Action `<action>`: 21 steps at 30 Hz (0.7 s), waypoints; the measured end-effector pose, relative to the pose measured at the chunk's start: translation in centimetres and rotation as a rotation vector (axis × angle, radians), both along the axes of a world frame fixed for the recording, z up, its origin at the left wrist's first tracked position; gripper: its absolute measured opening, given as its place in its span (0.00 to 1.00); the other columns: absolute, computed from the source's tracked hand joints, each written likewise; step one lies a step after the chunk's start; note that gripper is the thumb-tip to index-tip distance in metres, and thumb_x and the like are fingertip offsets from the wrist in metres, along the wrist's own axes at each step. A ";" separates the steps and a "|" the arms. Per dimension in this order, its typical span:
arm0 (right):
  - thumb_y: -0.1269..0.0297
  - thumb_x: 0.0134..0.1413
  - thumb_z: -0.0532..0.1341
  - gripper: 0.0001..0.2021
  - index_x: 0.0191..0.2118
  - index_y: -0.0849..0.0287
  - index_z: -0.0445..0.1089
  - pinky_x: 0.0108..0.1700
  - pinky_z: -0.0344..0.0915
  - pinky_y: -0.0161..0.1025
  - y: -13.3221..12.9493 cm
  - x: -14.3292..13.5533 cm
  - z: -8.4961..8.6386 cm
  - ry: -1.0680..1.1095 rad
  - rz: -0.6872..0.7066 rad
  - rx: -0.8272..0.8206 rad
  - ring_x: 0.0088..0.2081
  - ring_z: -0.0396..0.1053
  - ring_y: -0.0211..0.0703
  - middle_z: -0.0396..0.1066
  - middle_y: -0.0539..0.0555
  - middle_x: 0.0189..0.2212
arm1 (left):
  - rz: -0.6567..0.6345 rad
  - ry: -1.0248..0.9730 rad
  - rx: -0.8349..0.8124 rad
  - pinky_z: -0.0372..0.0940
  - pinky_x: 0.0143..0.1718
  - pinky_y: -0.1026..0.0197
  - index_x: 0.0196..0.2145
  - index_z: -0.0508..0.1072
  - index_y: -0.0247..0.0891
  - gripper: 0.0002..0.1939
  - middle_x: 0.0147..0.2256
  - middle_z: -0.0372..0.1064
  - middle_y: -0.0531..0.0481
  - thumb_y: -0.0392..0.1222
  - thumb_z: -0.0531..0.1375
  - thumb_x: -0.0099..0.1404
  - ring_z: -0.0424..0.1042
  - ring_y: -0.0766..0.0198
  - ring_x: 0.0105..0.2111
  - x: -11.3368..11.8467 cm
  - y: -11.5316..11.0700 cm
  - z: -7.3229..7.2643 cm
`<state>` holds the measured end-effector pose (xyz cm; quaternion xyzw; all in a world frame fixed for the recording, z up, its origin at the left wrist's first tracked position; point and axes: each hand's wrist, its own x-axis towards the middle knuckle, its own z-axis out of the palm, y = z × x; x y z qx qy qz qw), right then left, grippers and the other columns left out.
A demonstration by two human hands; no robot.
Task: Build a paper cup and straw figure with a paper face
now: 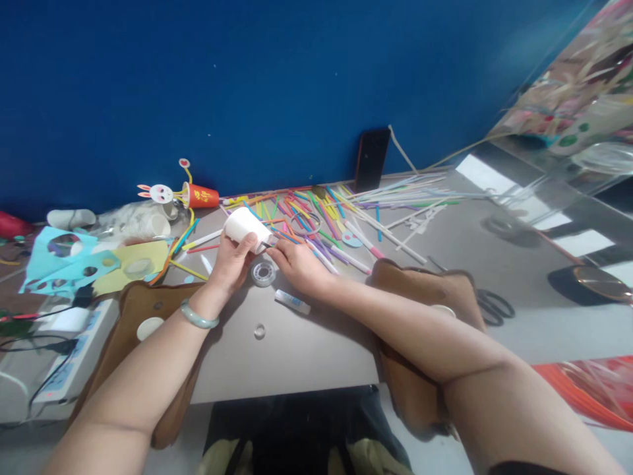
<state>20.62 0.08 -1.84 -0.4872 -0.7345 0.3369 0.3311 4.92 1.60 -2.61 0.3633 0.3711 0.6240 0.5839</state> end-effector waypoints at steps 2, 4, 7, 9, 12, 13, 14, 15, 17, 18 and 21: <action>0.61 0.65 0.56 0.13 0.28 0.57 0.62 0.34 0.56 0.34 0.0 0.0 0.0 0.013 -0.006 0.008 0.30 0.62 0.38 0.64 0.50 0.26 | 0.000 -0.008 0.009 0.69 0.34 0.66 0.52 0.68 0.43 0.40 0.34 0.75 0.55 0.47 0.78 0.43 0.76 0.67 0.30 0.0 0.0 0.0; 0.56 0.67 0.53 0.16 0.27 0.56 0.60 0.27 0.53 0.32 0.1 -0.1 -0.1 0.153 0.065 -0.179 0.24 0.57 0.35 0.59 0.47 0.22 | -0.008 -0.013 0.021 0.69 0.35 0.66 0.52 0.68 0.44 0.39 0.34 0.75 0.55 0.47 0.77 0.44 0.76 0.67 0.31 -0.1 0.1 -0.1; 0.51 0.69 0.46 0.19 0.28 0.55 0.57 0.19 0.43 0.31 0.4 -0.3 0.0 0.370 0.174 -0.546 0.16 0.42 0.32 0.49 0.42 0.17 | 0.000 -0.017 0.031 0.69 0.34 0.67 0.51 0.68 0.43 0.38 0.34 0.75 0.55 0.46 0.77 0.44 0.75 0.68 0.30 -0.1 0.1 -0.2; 0.53 0.68 0.48 0.18 0.28 0.55 0.58 0.19 0.41 0.31 0.4 -0.3 0.1 0.364 0.143 -0.542 0.16 0.43 0.31 0.50 0.42 0.17 | 0.008 -0.010 0.035 0.70 0.34 0.67 0.51 0.69 0.43 0.37 0.34 0.75 0.55 0.45 0.77 0.45 0.75 0.68 0.30 -0.1 0.0 -0.2; 0.58 0.65 0.55 0.17 0.25 0.57 0.59 0.21 0.46 0.31 0.2 -0.3 0.2 0.268 0.057 -0.341 0.20 0.52 0.31 0.56 0.45 0.19 | 0.013 -0.003 0.038 0.71 0.35 0.66 0.51 0.69 0.43 0.36 0.35 0.76 0.54 0.45 0.77 0.45 0.76 0.66 0.32 -0.3 0.2 -0.3; 0.58 0.65 0.55 0.17 0.25 0.58 0.59 0.22 0.46 0.31 0.1 -0.3 0.3 0.266 0.055 -0.341 0.20 0.53 0.31 0.57 0.45 0.19 | 0.017 -0.012 0.033 0.72 0.36 0.65 0.50 0.69 0.44 0.36 0.36 0.76 0.53 0.46 0.77 0.46 0.77 0.65 0.33 -0.5 0.4 -0.3; 0.57 0.67 0.54 0.17 0.25 0.57 0.60 0.21 0.46 0.32 0.0 -0.3 0.3 0.284 0.065 -0.384 0.19 0.52 0.31 0.57 0.45 0.19 | 0.026 -0.030 0.024 0.72 0.37 0.64 0.50 0.69 0.43 0.35 0.37 0.77 0.53 0.46 0.77 0.46 0.77 0.63 0.35 -0.7 0.6 -0.3; 0.57 0.68 0.52 0.17 0.27 0.57 0.60 0.20 0.45 0.32 -0.1 -0.3 0.3 0.313 0.079 -0.443 0.18 0.50 0.32 0.56 0.44 0.18 | 0.034 -0.054 0.013 0.73 0.39 0.63 0.49 0.70 0.43 0.34 0.37 0.77 0.52 0.47 0.76 0.47 0.78 0.61 0.37 -0.9 0.9 -0.3; 0.56 0.69 0.50 0.17 0.28 0.57 0.61 0.19 0.43 0.33 -0.2 -0.3 0.4 0.355 0.099 -0.515 0.16 0.47 0.31 0.55 0.44 0.17 | 0.053 -0.108 -0.012 0.74 0.41 0.61 0.48 0.71 0.42 0.30 0.38 0.77 0.50 0.50 0.74 0.50 0.79 0.58 0.41 -1.4 1.4 -0.2; 0.56 0.68 0.51 0.17 0.27 0.57 0.60 0.20 0.44 0.33 -0.3 -0.3 0.4 0.357 0.102 -0.509 0.16 0.48 0.31 0.55 0.44 0.17 | 0.062 -0.130 -0.024 0.74 0.41 0.60 0.48 0.71 0.41 0.28 0.38 0.78 0.50 0.51 0.73 0.53 0.79 0.57 0.42 -1.6 1.6 -0.2; 0.57 0.68 0.52 0.17 0.27 0.58 0.61 0.23 0.48 0.32 -0.4 -0.2 0.5 0.322 0.127 -0.420 0.18 0.52 0.30 0.57 0.44 0.18 | 0.069 -0.153 -0.056 0.75 0.42 0.60 0.47 0.71 0.40 0.23 0.37 0.79 0.50 0.52 0.70 0.57 0.79 0.57 0.43 -1.8 1.9 0.0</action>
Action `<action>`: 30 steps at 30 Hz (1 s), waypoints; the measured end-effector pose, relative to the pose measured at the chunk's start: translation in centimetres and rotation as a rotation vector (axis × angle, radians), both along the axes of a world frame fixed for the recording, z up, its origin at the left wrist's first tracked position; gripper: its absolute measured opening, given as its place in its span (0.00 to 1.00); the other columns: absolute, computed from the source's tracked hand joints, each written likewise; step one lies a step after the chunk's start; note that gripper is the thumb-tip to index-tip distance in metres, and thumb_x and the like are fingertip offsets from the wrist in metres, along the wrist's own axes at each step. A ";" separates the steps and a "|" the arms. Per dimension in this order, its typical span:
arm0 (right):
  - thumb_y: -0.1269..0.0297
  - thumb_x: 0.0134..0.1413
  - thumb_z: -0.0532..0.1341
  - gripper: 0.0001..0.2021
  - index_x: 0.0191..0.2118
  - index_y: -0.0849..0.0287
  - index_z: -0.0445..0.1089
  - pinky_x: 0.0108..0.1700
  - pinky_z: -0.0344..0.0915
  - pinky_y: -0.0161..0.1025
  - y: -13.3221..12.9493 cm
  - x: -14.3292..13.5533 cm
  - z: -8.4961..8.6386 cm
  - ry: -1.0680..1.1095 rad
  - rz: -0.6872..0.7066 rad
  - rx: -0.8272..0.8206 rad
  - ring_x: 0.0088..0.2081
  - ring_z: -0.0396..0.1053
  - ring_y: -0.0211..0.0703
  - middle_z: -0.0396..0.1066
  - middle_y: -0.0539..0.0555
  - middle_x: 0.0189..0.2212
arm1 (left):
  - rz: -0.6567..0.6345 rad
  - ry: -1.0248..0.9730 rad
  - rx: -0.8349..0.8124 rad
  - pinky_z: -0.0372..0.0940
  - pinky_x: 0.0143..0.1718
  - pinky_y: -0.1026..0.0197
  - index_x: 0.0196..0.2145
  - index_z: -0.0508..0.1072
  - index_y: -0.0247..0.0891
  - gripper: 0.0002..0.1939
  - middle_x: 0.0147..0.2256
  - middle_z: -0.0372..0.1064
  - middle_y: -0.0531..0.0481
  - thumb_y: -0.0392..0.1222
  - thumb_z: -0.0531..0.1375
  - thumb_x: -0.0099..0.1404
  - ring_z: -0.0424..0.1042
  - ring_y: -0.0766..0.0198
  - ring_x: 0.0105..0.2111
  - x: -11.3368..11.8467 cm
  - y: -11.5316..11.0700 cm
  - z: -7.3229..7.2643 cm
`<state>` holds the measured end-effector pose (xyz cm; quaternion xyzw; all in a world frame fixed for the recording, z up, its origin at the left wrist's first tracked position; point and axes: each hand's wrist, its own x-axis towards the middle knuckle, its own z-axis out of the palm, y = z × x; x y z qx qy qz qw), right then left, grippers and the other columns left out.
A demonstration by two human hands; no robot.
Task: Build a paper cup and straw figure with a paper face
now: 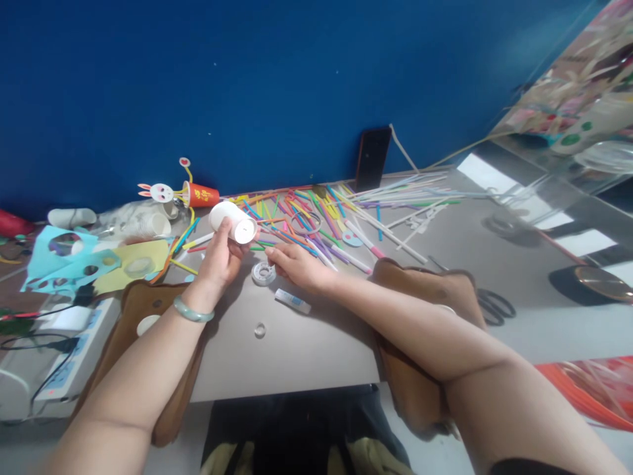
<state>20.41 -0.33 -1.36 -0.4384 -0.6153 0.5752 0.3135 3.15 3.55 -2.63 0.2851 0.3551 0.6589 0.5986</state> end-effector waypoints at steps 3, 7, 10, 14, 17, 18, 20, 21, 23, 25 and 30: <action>0.56 0.68 0.52 0.17 0.27 0.57 0.60 0.25 0.51 0.33 -0.1 0.1 0.0 0.010 0.021 0.068 0.20 0.54 0.31 0.58 0.44 0.19 | -0.036 0.007 0.010 0.75 0.44 0.59 0.44 0.72 0.38 0.21 0.37 0.79 0.49 0.51 0.69 0.58 0.79 0.56 0.43 0.2 -0.2 0.1; 0.55 0.68 0.51 0.17 0.27 0.57 0.59 0.26 0.51 0.33 -0.1 0.1 -0.3 0.036 0.011 0.102 0.21 0.53 0.32 0.56 0.44 0.18 | -0.074 0.023 0.047 0.75 0.44 0.57 0.43 0.73 0.38 0.21 0.37 0.78 0.47 0.51 0.71 0.56 0.79 0.53 0.43 0.5 -0.8 0.0; 0.54 0.67 0.51 0.19 0.26 0.57 0.58 0.25 0.50 0.33 0.1 0.0 -0.5 0.053 0.007 0.124 0.20 0.53 0.32 0.56 0.44 0.18 | -0.100 0.044 0.076 0.75 0.44 0.57 0.43 0.73 0.38 0.22 0.36 0.78 0.49 0.50 0.72 0.54 0.80 0.55 0.41 0.7 -1.2 0.1; 0.50 0.66 0.51 0.20 0.26 0.56 0.58 0.23 0.49 0.33 0.2 0.0 -0.8 0.064 -0.003 0.127 0.20 0.51 0.32 0.55 0.44 0.17 | -0.102 0.070 0.084 0.75 0.44 0.58 0.42 0.72 0.37 0.26 0.34 0.78 0.50 0.51 0.74 0.50 0.80 0.57 0.38 0.9 -1.4 0.3; 0.48 0.66 0.52 0.21 0.26 0.56 0.58 0.22 0.48 0.33 0.1 0.0 -0.9 0.090 0.007 0.097 0.19 0.50 0.31 0.54 0.43 0.18 | -0.112 0.095 0.101 0.74 0.43 0.58 0.44 0.71 0.37 0.29 0.34 0.77 0.50 0.51 0.75 0.49 0.79 0.58 0.37 1.0 -1.5 0.3; 0.47 0.66 0.51 0.21 0.27 0.56 0.58 0.22 0.48 0.33 0.1 0.0 -0.9 0.099 0.012 0.082 0.19 0.49 0.31 0.53 0.43 0.18 | -0.115 0.102 0.108 0.74 0.43 0.58 0.45 0.71 0.37 0.30 0.34 0.77 0.50 0.51 0.75 0.48 0.79 0.58 0.37 1.1 -1.6 0.3; 0.49 0.66 0.50 0.20 0.27 0.56 0.57 0.23 0.48 0.33 0.1 0.0 -0.8 0.094 0.016 0.079 0.19 0.49 0.31 0.53 0.43 0.18 | -0.116 0.110 0.119 0.74 0.43 0.57 0.47 0.70 0.39 0.31 0.35 0.77 0.50 0.49 0.75 0.49 0.79 0.58 0.38 1.2 -1.7 0.2; 0.50 0.67 0.50 0.19 0.27 0.56 0.57 0.23 0.48 0.34 0.2 0.0 -0.8 0.071 0.016 0.096 0.19 0.50 0.31 0.54 0.43 0.19 | -0.118 0.112 0.120 0.74 0.43 0.57 0.48 0.70 0.39 0.31 0.35 0.77 0.50 0.48 0.75 0.49 0.79 0.57 0.38 1.3 -1.7 0.2; 0.54 0.67 0.51 0.18 0.26 0.56 0.58 0.25 0.50 0.34 0.4 0.1 -0.7 -0.012 0.005 0.168 0.21 0.53 0.33 0.56 0.44 0.19 | -0.132 0.113 0.109 0.74 0.43 0.56 0.48 0.70 0.39 0.29 0.35 0.77 0.50 0.46 0.73 0.50 0.79 0.57 0.38 1.2 -1.7 0.2; 0.56 0.66 0.52 0.18 0.25 0.57 0.58 0.28 0.51 0.35 0.5 0.3 -0.6 -0.111 -0.009 0.248 0.23 0.56 0.34 0.58 0.45 0.20 | -0.130 0.103 0.087 0.74 0.43 0.56 0.47 0.70 0.39 0.26 0.34 0.77 0.50 0.43 0.72 0.51 0.79 0.56 0.38 0.9 -1.6 0.3; 0.56 0.66 0.52 0.19 0.24 0.56 0.57 0.30 0.51 0.36 0.5 0.8 -0.5 -0.229 -0.010 0.371 0.25 0.57 0.36 0.59 0.46 0.21 | -0.049 0.039 0.019 0.74 0.44 0.54 0.46 0.71 0.39 0.27 0.34 0.76 0.53 0.33 0.68 0.45 0.78 0.58 0.37 -0.5 -0.9 1.2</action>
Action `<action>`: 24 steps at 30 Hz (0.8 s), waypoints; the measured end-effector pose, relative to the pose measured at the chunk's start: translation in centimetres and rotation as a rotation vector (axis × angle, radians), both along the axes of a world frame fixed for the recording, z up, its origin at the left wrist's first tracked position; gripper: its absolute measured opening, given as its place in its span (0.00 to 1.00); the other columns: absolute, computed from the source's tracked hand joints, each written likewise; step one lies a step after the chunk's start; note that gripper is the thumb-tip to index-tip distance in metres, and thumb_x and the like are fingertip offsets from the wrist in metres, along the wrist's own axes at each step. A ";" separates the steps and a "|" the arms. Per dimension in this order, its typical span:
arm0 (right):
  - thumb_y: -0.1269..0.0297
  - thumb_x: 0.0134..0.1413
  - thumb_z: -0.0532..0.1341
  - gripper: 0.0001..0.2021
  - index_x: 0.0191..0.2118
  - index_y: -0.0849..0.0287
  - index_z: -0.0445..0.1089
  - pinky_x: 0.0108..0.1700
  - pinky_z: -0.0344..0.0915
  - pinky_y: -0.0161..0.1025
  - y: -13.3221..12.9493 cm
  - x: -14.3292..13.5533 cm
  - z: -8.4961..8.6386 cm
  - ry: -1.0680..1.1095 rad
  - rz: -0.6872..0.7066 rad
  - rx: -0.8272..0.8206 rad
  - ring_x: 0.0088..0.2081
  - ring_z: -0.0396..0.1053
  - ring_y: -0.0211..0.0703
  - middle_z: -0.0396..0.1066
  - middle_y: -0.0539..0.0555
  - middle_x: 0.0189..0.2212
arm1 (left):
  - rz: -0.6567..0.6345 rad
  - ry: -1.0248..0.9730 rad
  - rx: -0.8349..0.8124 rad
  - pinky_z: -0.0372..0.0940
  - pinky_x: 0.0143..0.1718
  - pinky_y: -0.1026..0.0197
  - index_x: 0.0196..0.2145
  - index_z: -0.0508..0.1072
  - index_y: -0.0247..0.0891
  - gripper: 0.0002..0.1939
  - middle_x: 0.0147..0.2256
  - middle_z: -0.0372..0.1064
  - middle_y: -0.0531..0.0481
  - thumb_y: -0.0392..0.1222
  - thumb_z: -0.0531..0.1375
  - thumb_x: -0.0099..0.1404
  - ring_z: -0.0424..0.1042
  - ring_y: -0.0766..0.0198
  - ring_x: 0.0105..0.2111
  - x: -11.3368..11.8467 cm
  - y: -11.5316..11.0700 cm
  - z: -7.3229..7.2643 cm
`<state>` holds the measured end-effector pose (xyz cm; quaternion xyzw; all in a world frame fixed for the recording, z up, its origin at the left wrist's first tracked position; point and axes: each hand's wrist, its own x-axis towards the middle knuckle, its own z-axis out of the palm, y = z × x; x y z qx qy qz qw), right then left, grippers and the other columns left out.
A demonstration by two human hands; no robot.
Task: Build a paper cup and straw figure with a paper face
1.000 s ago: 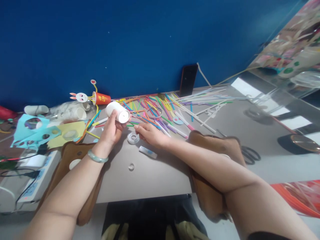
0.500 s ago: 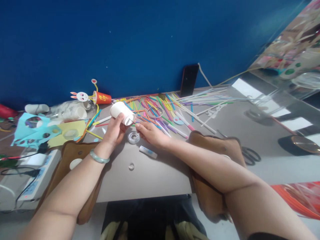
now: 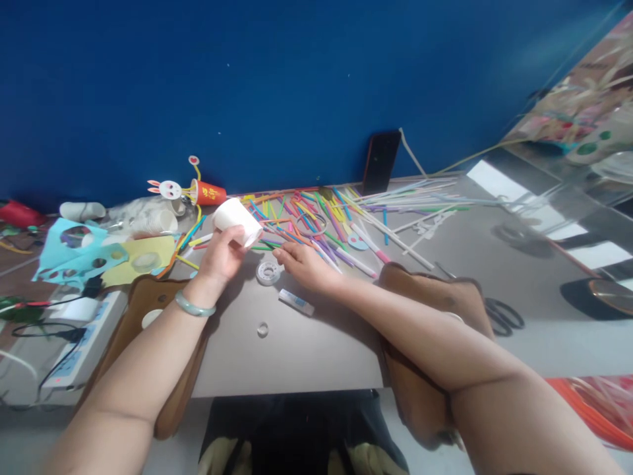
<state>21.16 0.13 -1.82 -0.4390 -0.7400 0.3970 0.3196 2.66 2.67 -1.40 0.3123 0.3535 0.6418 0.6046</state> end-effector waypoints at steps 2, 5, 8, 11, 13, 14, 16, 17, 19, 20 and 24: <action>0.55 0.66 0.52 0.18 0.25 0.56 0.57 0.29 0.50 0.36 -0.2 0.2 0.2 -0.012 -0.012 0.043 0.25 0.56 0.36 0.58 0.46 0.20 | -0.011 0.005 -0.014 0.74 0.45 0.53 0.45 0.72 0.39 0.28 0.34 0.76 0.53 0.31 0.67 0.43 0.78 0.57 0.38 -0.5 0.1 0.4; 0.54 0.66 0.51 0.18 0.26 0.56 0.57 0.30 0.51 0.36 -0.3 0.3 0.3 -0.002 -0.035 0.093 0.25 0.56 0.35 0.57 0.46 0.21 | -0.061 0.031 -0.019 0.74 0.44 0.53 0.45 0.73 0.40 0.29 0.34 0.76 0.52 0.30 0.66 0.42 0.77 0.57 0.38 -1.0 0.2 0.9; 0.53 0.66 0.50 0.17 0.28 0.56 0.59 0.32 0.53 0.35 -0.2 0.4 0.1 0.042 -0.045 0.103 0.27 0.57 0.36 0.59 0.46 0.22 | -0.122 0.068 -0.024 0.74 0.40 0.55 0.46 0.73 0.39 0.29 0.33 0.76 0.51 0.31 0.66 0.42 0.77 0.57 0.36 -1.1 0.0 0.9; 0.50 0.66 0.50 0.18 0.29 0.56 0.59 0.32 0.54 0.35 0.1 0.5 -0.4 0.080 -0.045 0.117 0.27 0.57 0.36 0.59 0.46 0.22 | -0.183 0.177 0.016 0.72 0.38 0.59 0.49 0.72 0.38 0.32 0.33 0.75 0.51 0.33 0.67 0.42 0.76 0.58 0.36 -1.1 -0.2 0.4; 0.48 0.65 0.50 0.19 0.29 0.56 0.59 0.32 0.54 0.35 0.3 0.6 -0.6 0.089 -0.045 0.135 0.27 0.57 0.36 0.59 0.46 0.23 | -0.179 0.288 0.077 0.71 0.39 0.59 0.51 0.71 0.39 0.36 0.36 0.75 0.51 0.33 0.70 0.41 0.75 0.58 0.37 -1.0 -0.3 0.0; 0.48 0.65 0.50 0.19 0.29 0.56 0.59 0.32 0.54 0.35 0.3 0.6 -0.7 0.086 -0.049 0.143 0.27 0.56 0.36 0.58 0.46 0.23 | -0.155 0.350 0.113 0.71 0.40 0.59 0.52 0.70 0.39 0.38 0.37 0.75 0.50 0.34 0.71 0.40 0.75 0.58 0.38 -0.9 -0.4 -0.1; 0.47 0.65 0.50 0.19 0.29 0.56 0.59 0.31 0.53 0.35 0.4 0.7 -0.8 0.076 -0.073 0.156 0.27 0.56 0.36 0.58 0.46 0.23 | -0.091 0.477 0.186 0.70 0.44 0.57 0.53 0.69 0.39 0.40 0.42 0.75 0.47 0.35 0.73 0.39 0.74 0.55 0.43 -0.8 -0.5 -0.3; 0.48 0.66 0.50 0.19 0.29 0.56 0.58 0.31 0.53 0.35 0.4 0.8 -0.8 0.070 -0.086 0.158 0.27 0.56 0.36 0.58 0.46 0.22 | -0.062 0.536 0.225 0.69 0.46 0.56 0.53 0.68 0.38 0.41 0.44 0.74 0.46 0.35 0.73 0.39 0.73 0.54 0.45 -0.7 -0.6 -0.4; 0.48 0.66 0.49 0.19 0.29 0.55 0.58 0.31 0.53 0.35 0.4 0.9 -0.9 0.066 -0.098 0.156 0.27 0.56 0.37 0.58 0.46 0.22 | -0.021 0.624 0.301 0.68 0.50 0.56 0.53 0.68 0.38 0.41 0.46 0.72 0.44 0.35 0.74 0.39 0.72 0.53 0.48 -0.6 -0.7 -0.3; 0.48 0.66 0.49 0.19 0.29 0.55 0.58 0.31 0.54 0.35 0.4 0.9 -1.0 0.070 -0.099 0.155 0.27 0.57 0.37 0.58 0.46 0.22 | -0.006 0.648 0.333 0.67 0.52 0.56 0.53 0.68 0.38 0.41 0.46 0.71 0.44 0.35 0.74 0.40 0.71 0.53 0.49 -0.6 -0.8 -0.3; 0.48 0.66 0.49 0.19 0.29 0.55 0.59 0.32 0.55 0.36 0.5 0.9 -1.3 0.086 -0.098 0.143 0.27 0.57 0.38 0.59 0.47 0.22 | 0.002 0.645 0.383 0.65 0.54 0.56 0.51 0.69 0.39 0.39 0.47 0.70 0.43 0.34 0.75 0.40 0.70 0.53 0.50 -0.5 -0.8 -0.8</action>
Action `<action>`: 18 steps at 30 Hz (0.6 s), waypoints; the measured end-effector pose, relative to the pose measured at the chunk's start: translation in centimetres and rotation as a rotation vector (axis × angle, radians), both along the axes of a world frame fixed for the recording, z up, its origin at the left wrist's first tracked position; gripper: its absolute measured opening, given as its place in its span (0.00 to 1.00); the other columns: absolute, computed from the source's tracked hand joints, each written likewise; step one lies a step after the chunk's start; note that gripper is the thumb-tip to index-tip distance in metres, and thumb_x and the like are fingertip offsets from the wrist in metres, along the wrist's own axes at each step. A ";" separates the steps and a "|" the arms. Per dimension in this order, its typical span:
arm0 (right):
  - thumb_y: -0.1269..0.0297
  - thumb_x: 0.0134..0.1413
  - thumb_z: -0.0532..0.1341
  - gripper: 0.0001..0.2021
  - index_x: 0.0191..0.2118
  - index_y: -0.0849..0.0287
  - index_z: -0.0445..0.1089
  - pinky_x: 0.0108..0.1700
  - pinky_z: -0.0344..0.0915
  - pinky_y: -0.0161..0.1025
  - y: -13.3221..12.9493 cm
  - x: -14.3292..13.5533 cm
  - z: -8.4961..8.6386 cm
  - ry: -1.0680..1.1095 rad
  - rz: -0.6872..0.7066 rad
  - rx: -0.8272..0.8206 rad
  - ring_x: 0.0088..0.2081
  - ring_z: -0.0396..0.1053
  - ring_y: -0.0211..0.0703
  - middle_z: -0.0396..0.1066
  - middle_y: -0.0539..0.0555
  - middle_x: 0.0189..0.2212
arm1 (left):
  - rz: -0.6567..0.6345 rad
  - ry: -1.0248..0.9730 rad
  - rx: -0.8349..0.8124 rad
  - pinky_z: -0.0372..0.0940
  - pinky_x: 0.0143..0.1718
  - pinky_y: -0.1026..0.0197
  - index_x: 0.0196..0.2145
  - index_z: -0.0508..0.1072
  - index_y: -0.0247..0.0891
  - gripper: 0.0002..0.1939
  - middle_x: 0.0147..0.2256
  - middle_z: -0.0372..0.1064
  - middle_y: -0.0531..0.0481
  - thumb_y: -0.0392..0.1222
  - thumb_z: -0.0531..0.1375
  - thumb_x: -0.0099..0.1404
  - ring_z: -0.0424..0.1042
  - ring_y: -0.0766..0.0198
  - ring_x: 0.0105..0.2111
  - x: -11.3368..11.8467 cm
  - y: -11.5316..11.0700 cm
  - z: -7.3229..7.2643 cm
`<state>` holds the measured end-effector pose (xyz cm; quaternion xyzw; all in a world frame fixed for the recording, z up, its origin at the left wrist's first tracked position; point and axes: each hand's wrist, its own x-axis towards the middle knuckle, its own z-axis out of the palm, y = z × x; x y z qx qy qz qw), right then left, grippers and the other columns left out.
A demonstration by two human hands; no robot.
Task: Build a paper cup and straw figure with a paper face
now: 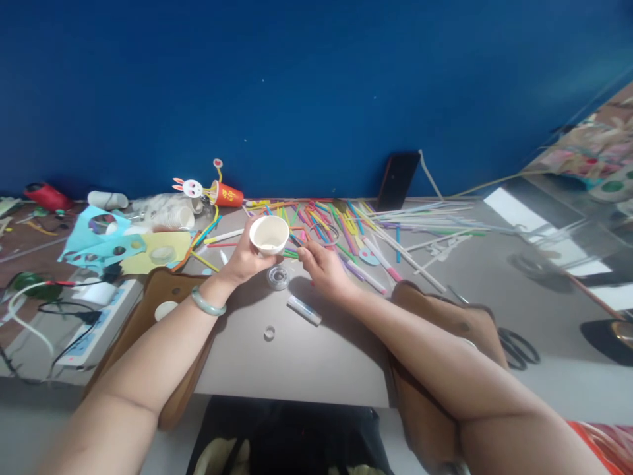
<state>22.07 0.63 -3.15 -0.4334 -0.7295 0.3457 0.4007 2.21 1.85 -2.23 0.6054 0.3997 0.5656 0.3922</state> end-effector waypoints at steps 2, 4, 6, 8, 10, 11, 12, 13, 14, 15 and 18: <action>0.47 0.66 0.49 0.20 0.29 0.55 0.59 0.31 0.55 0.36 0.1 0.0 -0.2 0.003 -0.004 -0.014 0.26 0.57 0.38 0.58 0.47 0.21 | -0.017 -0.020 -0.011 0.64 0.56 0.54 0.50 0.69 0.39 0.39 0.48 0.70 0.43 0.34 0.76 0.39 0.70 0.53 0.50 0.0 0.1 -0.4; 0.45 0.66 0.49 0.20 0.29 0.55 0.59 0.31 0.55 0.35 0.1 0.0 -0.3 0.006 -0.005 -0.022 0.26 0.57 0.37 0.58 0.47 0.21 | -0.043 -0.052 -0.057 0.64 0.55 0.55 0.51 0.69 0.39 0.39 0.47 0.71 0.43 0.36 0.77 0.40 0.71 0.54 0.49 0.0 0.1 -0.7; 0.45 0.66 0.49 0.21 0.29 0.56 0.59 0.31 0.55 0.36 0.1 0.0 -0.2 0.008 -0.001 -0.026 0.26 0.57 0.37 0.58 0.47 0.22 | -0.076 -0.089 -0.121 0.66 0.52 0.56 0.51 0.69 0.39 0.38 0.45 0.72 0.45 0.39 0.77 0.43 0.72 0.56 0.46 0.0 0.1 -0.6; 0.45 0.66 0.49 0.21 0.30 0.56 0.60 0.31 0.55 0.36 0.0 0.0 -0.1 0.011 -0.003 -0.027 0.26 0.57 0.37 0.59 0.47 0.22 | -0.100 -0.128 -0.167 0.68 0.48 0.58 0.50 0.70 0.39 0.36 0.43 0.74 0.46 0.42 0.77 0.44 0.73 0.57 0.44 0.0 0.0 -0.3; 0.45 0.66 0.49 0.21 0.30 0.56 0.60 0.31 0.55 0.36 -0.1 0.0 0.0 0.012 -0.010 -0.022 0.26 0.57 0.37 0.59 0.47 0.22 | -0.135 -0.202 -0.211 0.69 0.46 0.58 0.49 0.71 0.38 0.36 0.41 0.75 0.45 0.45 0.77 0.43 0.74 0.56 0.42 0.1 0.0 0.1; 0.45 0.66 0.49 0.21 0.30 0.56 0.60 0.31 0.55 0.36 -0.1 0.0 0.0 0.014 -0.016 -0.016 0.26 0.57 0.37 0.59 0.47 0.23 | -0.169 -0.252 -0.245 0.69 0.45 0.57 0.49 0.72 0.37 0.37 0.40 0.75 0.45 0.48 0.77 0.42 0.75 0.55 0.42 0.1 0.0 0.4; 0.45 0.66 0.49 0.21 0.30 0.56 0.60 0.31 0.55 0.36 -0.2 0.0 0.0 0.018 -0.024 -0.009 0.26 0.57 0.37 0.60 0.47 0.23 | -0.212 -0.306 -0.284 0.70 0.45 0.56 0.50 0.72 0.37 0.38 0.39 0.76 0.44 0.50 0.77 0.42 0.76 0.53 0.41 0.0 0.0 0.6; 0.44 0.66 0.49 0.21 0.29 0.56 0.59 0.31 0.55 0.36 -0.2 0.0 0.0 0.025 -0.034 -0.001 0.26 0.56 0.37 0.59 0.47 0.23 | -0.259 -0.360 -0.322 0.70 0.44 0.54 0.50 0.71 0.36 0.39 0.39 0.76 0.43 0.52 0.76 0.43 0.77 0.51 0.41 0.0 0.0 0.8; 0.43 0.66 0.49 0.22 0.29 0.56 0.58 0.31 0.55 0.36 -0.2 0.0 -0.1 0.035 -0.046 0.006 0.26 0.56 0.37 0.59 0.47 0.22 | -0.304 -0.406 -0.353 0.71 0.45 0.52 0.51 0.71 0.36 0.39 0.38 0.77 0.43 0.53 0.75 0.44 0.77 0.49 0.42 -0.1 -0.1 0.9; 0.42 0.66 0.49 0.23 0.29 0.55 0.58 0.31 0.55 0.36 -0.2 0.0 -0.2 0.048 -0.057 0.010 0.26 0.56 0.36 0.59 0.46 0.22 | -0.340 -0.443 -0.372 0.71 0.45 0.51 0.51 0.71 0.36 0.38 0.39 0.77 0.42 0.53 0.75 0.45 0.77 0.48 0.42 -0.2 -0.1 1.0; 0.38 0.65 0.48 0.25 0.29 0.55 0.57 0.30 0.54 0.36 -0.3 0.0 -0.4 0.079 -0.076 0.007 0.26 0.55 0.36 0.58 0.46 0.22 | -0.394 -0.512 -0.397 0.72 0.47 0.48 0.51 0.72 0.36 0.35 0.41 0.77 0.40 0.51 0.72 0.47 0.78 0.45 0.45 -0.6 -0.1 1.1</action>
